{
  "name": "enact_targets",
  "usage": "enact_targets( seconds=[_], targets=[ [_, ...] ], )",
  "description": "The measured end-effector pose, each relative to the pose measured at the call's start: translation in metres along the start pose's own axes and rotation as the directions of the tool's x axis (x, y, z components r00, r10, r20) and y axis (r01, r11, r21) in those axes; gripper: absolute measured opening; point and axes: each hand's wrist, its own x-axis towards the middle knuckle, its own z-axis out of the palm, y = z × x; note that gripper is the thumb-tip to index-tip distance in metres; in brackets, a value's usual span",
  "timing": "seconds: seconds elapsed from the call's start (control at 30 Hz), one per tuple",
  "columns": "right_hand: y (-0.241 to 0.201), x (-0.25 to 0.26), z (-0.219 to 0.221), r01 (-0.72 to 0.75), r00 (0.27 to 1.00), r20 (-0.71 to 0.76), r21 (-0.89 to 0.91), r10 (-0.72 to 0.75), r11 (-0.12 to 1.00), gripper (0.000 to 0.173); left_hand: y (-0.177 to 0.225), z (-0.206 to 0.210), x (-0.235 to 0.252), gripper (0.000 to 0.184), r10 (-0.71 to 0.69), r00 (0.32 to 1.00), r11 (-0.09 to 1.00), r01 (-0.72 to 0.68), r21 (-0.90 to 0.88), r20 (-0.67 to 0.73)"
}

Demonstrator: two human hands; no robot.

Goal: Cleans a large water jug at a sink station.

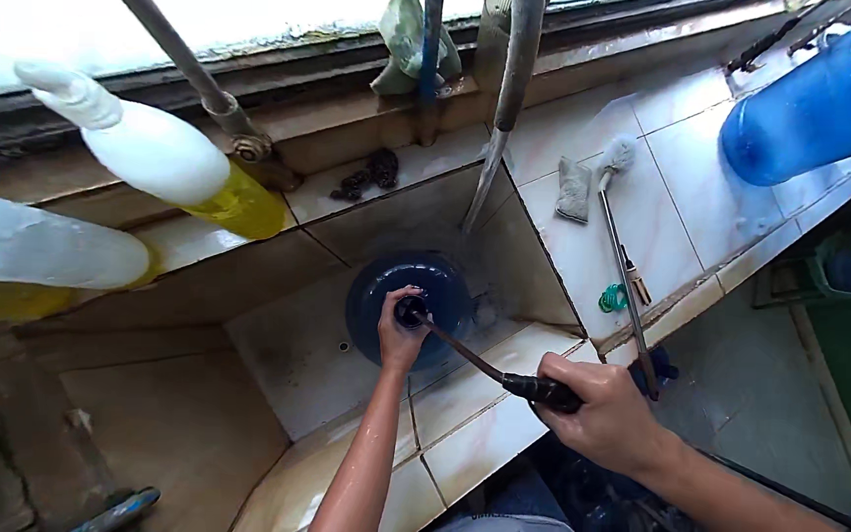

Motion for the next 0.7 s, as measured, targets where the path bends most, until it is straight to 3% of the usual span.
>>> enact_targets(
  seconds=[0.1, 0.37, 0.53, 0.7],
  targets=[
    [0.005, 0.001, 0.024, -0.039, 0.998, -0.037, 0.051, 0.041, 0.998, 0.010, -0.011, 0.014, -0.010, 0.063, 0.072, 0.980, 0.986, -0.042, 0.163, -0.185],
    [0.020, 0.020, 0.064, -0.151, 0.988, -0.028, 0.102, 0.155, 0.983, 0.011, -0.015, 0.023, -0.003, 0.057, 0.105, 0.979, 0.966, -0.060, 0.251, -0.173],
    [0.035, 0.029, 0.143, -0.173, 0.980, -0.089, 0.088, 0.180, 0.981, 0.014, -0.015, 0.023, -0.009, 0.058, 0.118, 0.979, 0.967, -0.075, 0.244, -0.166],
    [0.035, 0.042, 0.123, -0.244, 0.970, 0.033, 0.110, 0.241, 0.964, 0.015, -0.018, 0.025, -0.004, 0.057, 0.114, 0.976, 0.966, -0.066, 0.251, -0.185]
  ],
)
